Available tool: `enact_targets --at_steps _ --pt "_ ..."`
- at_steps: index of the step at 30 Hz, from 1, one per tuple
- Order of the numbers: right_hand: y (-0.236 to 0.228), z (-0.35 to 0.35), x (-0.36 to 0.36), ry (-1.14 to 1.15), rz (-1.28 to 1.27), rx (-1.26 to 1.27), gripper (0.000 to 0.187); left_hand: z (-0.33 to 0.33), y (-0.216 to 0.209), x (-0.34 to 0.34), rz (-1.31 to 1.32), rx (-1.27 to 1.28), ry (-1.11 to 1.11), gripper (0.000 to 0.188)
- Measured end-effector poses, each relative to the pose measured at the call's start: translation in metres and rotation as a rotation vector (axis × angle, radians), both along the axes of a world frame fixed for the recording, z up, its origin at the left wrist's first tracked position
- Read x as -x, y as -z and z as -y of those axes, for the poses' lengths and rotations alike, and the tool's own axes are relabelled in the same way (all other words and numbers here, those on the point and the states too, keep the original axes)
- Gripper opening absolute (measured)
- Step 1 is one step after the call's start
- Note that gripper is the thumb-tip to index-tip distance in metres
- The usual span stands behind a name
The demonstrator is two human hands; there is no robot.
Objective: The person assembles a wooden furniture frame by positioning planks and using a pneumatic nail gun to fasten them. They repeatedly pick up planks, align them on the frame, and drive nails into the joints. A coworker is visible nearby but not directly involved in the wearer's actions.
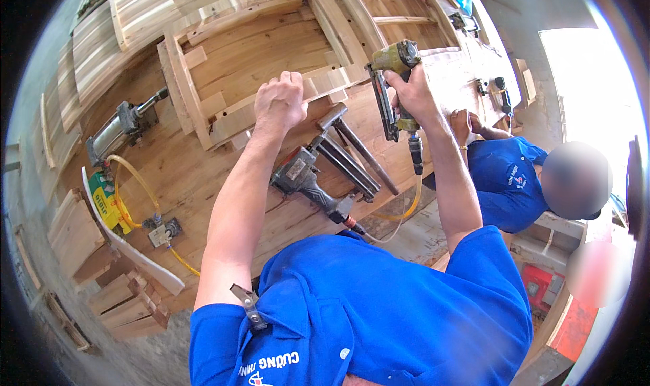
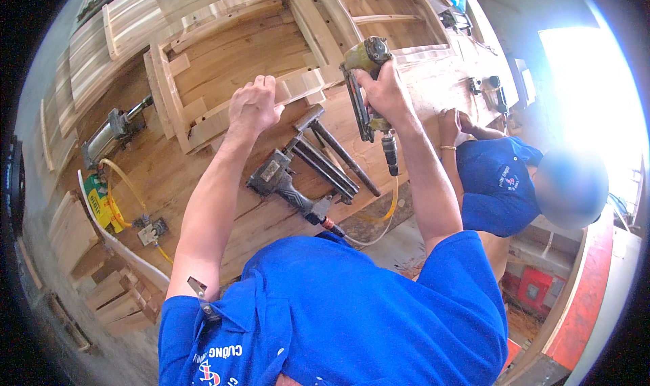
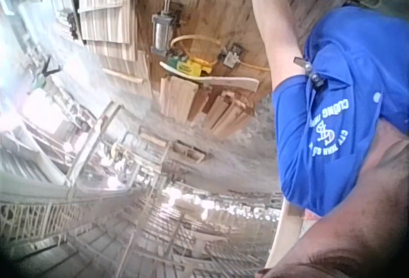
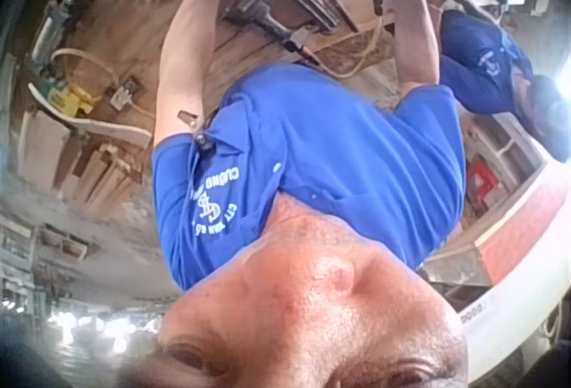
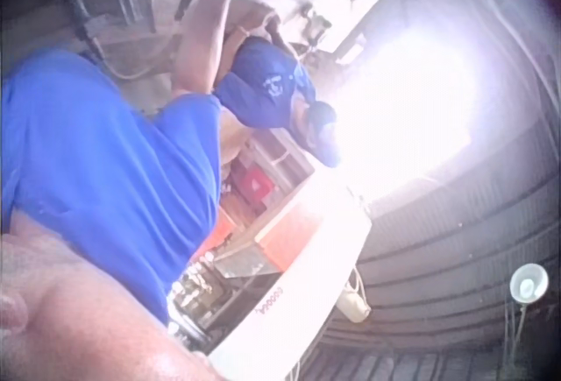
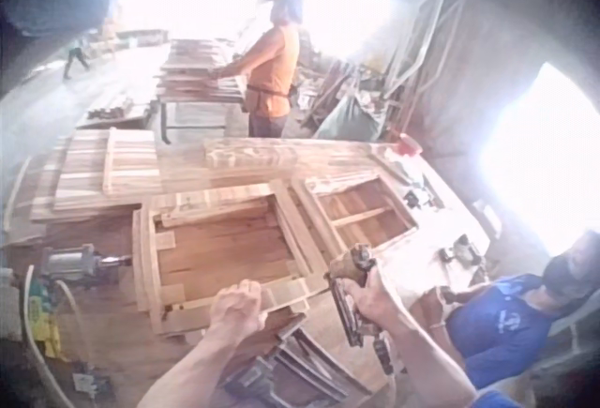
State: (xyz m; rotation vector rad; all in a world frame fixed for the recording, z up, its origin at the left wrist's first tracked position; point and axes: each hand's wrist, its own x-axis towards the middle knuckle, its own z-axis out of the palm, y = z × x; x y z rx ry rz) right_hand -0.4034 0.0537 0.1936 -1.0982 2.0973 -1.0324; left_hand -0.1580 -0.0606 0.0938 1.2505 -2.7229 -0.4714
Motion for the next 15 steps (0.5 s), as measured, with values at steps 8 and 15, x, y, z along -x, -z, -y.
enact_targets --at_steps 8,15 --pt "-0.005 0.023 0.000 -0.082 -0.016 -0.074 0.038 0.000 0.002 0.000 -0.017 0.021 0.003 0.053" --pt "0.007 0.025 0.009 -0.130 -0.072 -0.084 0.048 0.002 0.007 0.000 -0.064 0.039 0.005 0.052"
